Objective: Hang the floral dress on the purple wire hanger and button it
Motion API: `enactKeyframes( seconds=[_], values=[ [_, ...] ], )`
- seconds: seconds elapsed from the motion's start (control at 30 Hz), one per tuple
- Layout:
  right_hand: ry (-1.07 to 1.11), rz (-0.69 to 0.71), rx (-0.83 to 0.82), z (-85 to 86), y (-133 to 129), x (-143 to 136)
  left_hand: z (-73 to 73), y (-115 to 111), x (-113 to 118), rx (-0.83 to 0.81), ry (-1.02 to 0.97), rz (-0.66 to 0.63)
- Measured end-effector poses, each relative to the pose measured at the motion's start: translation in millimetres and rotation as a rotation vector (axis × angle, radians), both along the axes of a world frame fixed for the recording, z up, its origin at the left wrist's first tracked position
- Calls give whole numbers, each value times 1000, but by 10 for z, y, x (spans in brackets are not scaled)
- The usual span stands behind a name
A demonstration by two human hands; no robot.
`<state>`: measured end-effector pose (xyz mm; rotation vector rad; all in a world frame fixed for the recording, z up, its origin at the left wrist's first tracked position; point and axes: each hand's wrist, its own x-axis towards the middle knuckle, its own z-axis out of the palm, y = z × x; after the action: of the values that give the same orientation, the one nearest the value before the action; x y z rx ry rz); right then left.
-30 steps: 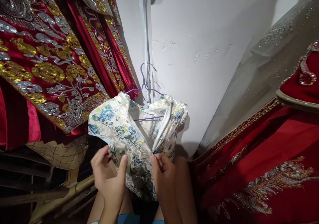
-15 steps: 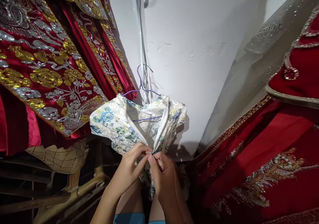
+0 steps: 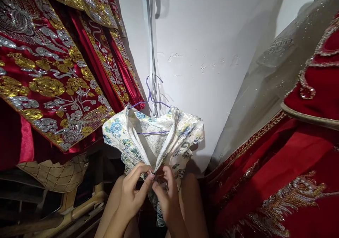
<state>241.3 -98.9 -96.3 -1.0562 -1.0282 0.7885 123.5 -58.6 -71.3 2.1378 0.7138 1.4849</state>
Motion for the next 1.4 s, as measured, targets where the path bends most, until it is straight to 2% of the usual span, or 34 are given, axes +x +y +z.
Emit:
enactKeyframes(
  seconds=[0.1,0.17,0.3,0.37,0.43,0.5,0.7,0.77,0.87,0.97,1.07,1.17,1.23,1.3,1.4],
  values=[
    [-27,32,31,-121,51,-69,-5,-10,29,9,-43,8],
    [-48,28,36,-143,63,-79,-20,-1,58,7,-76,2],
    [-81,36,46,-73,27,-33,-37,9,160,-99,-209,55],
    [-69,40,59,-28,-6,-13,15,19,216,-180,-269,108],
    [-66,40,65,4,-44,-2,136,71,252,-192,-303,157],
    [-82,58,52,27,-93,8,328,195,261,-124,-324,210],
    [-148,133,-127,4,-264,47,1106,879,273,220,-221,272],
    [-150,115,-132,-44,-298,44,1300,1064,302,330,-206,337],
    [-171,-8,-115,-101,-321,35,1406,1164,334,409,-179,389],
    [-188,-94,-69,-56,-277,76,1316,1081,309,458,-126,351],
    [-122,-77,44,195,-106,195,1163,971,246,523,-123,335],
    [-119,-63,205,667,208,333,1070,938,215,577,-197,341],
    [-185,13,226,1009,474,395,1055,948,226,593,-231,358],
    [-224,70,274,1274,740,424,1056,964,247,584,-249,367],
    [-355,159,282,1454,1019,416,1050,989,260,538,-285,384]
  ],
)
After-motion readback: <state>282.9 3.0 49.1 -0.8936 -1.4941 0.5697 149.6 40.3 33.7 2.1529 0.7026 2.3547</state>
